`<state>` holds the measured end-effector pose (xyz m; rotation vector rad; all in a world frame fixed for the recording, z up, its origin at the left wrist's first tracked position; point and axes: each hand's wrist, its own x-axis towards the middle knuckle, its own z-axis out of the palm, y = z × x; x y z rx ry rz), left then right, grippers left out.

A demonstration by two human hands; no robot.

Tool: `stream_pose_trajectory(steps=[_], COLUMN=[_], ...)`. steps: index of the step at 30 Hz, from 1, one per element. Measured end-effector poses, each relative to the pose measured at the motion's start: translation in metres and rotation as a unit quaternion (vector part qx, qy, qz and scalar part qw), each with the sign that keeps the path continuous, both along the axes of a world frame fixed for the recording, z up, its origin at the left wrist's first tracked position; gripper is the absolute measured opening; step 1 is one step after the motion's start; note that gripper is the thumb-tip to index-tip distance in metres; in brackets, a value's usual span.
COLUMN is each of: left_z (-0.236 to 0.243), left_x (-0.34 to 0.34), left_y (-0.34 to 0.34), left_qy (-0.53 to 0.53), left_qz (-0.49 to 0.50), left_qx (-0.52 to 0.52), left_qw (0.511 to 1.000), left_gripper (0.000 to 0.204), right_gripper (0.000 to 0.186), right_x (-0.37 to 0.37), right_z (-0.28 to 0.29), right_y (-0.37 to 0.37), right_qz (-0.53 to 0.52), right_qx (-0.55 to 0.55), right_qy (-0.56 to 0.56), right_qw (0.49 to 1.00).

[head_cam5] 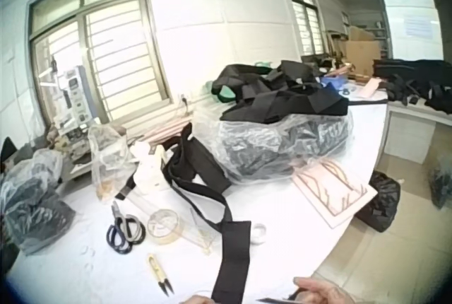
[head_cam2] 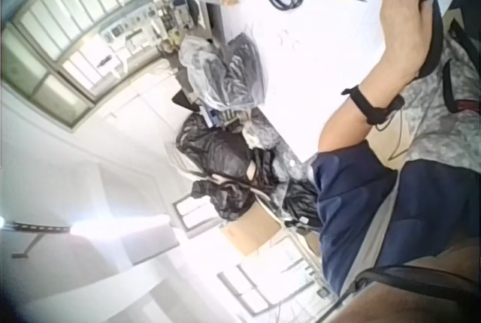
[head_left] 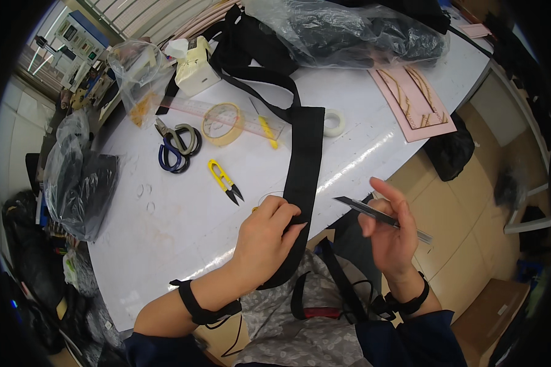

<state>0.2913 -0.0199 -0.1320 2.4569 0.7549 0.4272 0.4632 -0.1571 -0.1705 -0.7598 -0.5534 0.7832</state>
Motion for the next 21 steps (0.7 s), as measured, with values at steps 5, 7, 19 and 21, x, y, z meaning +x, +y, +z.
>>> stream_pose_trajectory(steps=[5,7,19,21], left_z=[-0.008,-0.007,-0.009,-0.009], left_x=[-0.002,-0.003,-0.005,-0.005], left_y=[0.004,0.006,0.010,0.010], left_qy=[-0.084,-0.074,-0.053,-0.053], left_qz=[-0.049,-0.066,-0.138,-0.137], left_qx=[0.081,0.105,0.228,0.231], left_qw=[0.992,0.990,0.962,0.962], left_gripper=[0.024,0.025,0.021,0.020], right_gripper=[0.032,0.026,0.023,0.023], right_x=[0.002,-0.002,-0.019,-0.020], right_z=[-0.017,-0.021,-0.026,-0.025], right_y=[-0.002,-0.005,-0.013,-0.013], right_qz=[0.079,0.088,0.013,0.015], right_qx=[-0.154,-0.142,-0.160,-0.160], right_qy=[0.056,0.093,-0.252,-0.272], right_qw=[0.983,0.981,0.954,0.949])
